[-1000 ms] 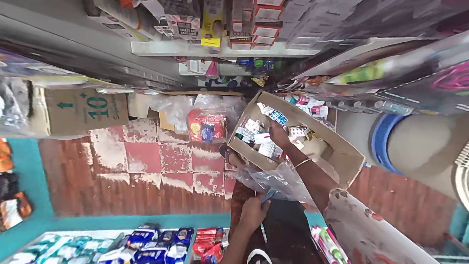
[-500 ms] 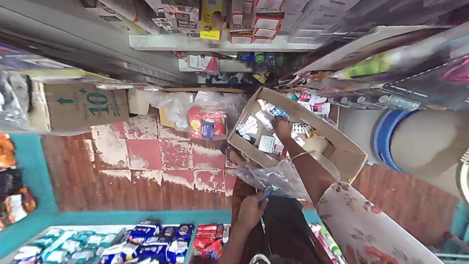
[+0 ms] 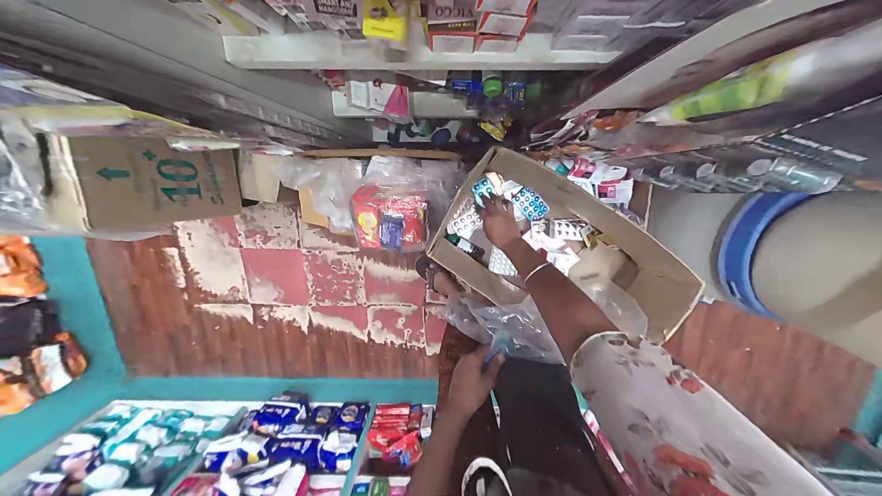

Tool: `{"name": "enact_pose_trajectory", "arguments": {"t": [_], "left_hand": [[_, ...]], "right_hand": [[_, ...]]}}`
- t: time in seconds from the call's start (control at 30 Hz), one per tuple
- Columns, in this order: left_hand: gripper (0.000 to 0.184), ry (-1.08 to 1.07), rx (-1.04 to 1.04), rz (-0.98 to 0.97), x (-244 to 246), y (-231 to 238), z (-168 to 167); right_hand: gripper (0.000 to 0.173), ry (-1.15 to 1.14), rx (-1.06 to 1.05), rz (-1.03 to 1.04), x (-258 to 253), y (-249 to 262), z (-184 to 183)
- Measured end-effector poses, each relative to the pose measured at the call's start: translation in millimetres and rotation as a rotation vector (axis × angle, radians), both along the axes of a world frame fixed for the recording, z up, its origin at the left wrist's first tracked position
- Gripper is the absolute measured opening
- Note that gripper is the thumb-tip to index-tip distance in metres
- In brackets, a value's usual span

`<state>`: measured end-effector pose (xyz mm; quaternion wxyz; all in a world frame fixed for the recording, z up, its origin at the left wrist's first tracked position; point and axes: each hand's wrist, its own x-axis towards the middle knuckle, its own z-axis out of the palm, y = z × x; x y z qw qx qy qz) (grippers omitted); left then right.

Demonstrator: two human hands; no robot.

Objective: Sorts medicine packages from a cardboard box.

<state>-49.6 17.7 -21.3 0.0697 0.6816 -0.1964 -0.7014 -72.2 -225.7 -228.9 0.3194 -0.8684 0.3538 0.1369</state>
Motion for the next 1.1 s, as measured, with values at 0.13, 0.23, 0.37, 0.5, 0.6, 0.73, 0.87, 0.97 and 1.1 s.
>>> {"name": "enact_pose_trajectory", "arguments": {"t": [0.13, 0.23, 0.37, 0.5, 0.6, 0.73, 0.87, 0.97, 1.1], "left_hand": [[0.03, 0.031, 0.007, 0.628, 19, -16, 9], [0.031, 0.066, 0.05, 0.779, 29, -33, 19], [0.031, 0.082, 0.019, 0.789, 28, -41, 18], [0.032, 0.092, 0.025, 0.757, 23, -40, 13], [0.032, 0.08, 0.031, 0.727, 22, -37, 11], [0.032, 0.075, 0.057, 0.687, 22, -36, 10], [0.029, 0.08, 0.057, 0.658, 20, -35, 9], [0.029, 0.092, 0.013, 0.608, 19, -32, 9], [0.031, 0.137, -0.002, 0.595, 17, -31, 11]], "right_hand": [[0.024, -0.192, 0.032, -0.092, -17, -14, 20], [0.028, -0.186, 0.336, -0.503, -34, -14, 45], [0.028, -0.262, 0.67, -0.911, -57, -5, 53], [0.03, -0.213, 0.747, -1.014, -60, -4, 52], [0.031, -0.204, 0.768, -1.025, -58, -10, 49], [0.064, -0.229, 0.591, -1.012, -69, -5, 42], [0.036, -0.067, 0.345, -0.875, -78, 16, 47], [0.048, 0.129, 0.364, -0.495, -87, 28, 52], [0.083, 0.285, 0.315, 0.046, -99, 44, 53]]}}
